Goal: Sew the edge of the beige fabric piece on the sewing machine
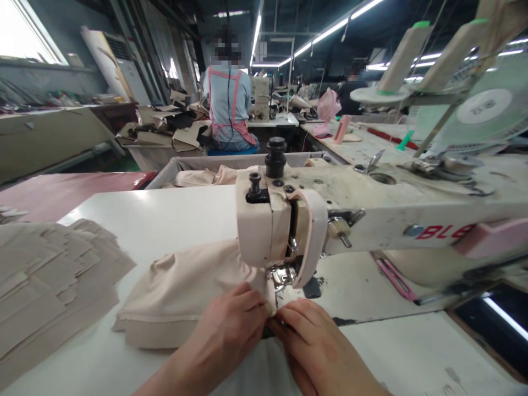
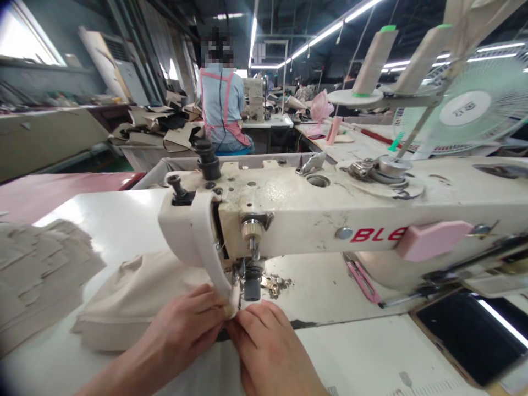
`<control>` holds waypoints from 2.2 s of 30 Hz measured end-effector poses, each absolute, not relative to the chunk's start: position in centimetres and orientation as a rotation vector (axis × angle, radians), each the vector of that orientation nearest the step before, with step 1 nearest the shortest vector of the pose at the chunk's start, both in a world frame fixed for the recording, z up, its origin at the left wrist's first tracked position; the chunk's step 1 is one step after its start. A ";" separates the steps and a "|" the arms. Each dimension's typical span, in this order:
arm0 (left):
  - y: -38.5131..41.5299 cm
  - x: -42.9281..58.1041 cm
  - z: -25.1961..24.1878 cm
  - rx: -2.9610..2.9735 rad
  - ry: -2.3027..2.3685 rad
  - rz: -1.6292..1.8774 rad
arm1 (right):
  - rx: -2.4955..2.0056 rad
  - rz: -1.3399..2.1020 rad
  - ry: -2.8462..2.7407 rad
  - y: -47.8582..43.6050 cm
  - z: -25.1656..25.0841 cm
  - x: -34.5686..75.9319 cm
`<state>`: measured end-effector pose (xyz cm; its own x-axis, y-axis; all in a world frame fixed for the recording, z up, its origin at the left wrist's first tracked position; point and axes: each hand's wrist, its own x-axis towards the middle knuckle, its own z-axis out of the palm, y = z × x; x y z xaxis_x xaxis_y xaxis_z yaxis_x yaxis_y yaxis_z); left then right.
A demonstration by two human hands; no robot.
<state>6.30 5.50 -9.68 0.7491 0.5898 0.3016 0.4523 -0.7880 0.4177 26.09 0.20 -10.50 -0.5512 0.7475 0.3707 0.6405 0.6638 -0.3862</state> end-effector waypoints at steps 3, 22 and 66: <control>5.5 6.6 -10.1 2.687 0.825 0.655 | -1.046 0.259 -2.396 0.5 -10.6 26.3; 7.2 7.1 -10.9 2.319 0.953 1.005 | -1.053 0.367 -2.262 2.0 -10.8 26.9; 7.7 7.4 -10.3 2.547 0.855 0.928 | -1.221 0.529 -2.153 1.2 -10.7 27.2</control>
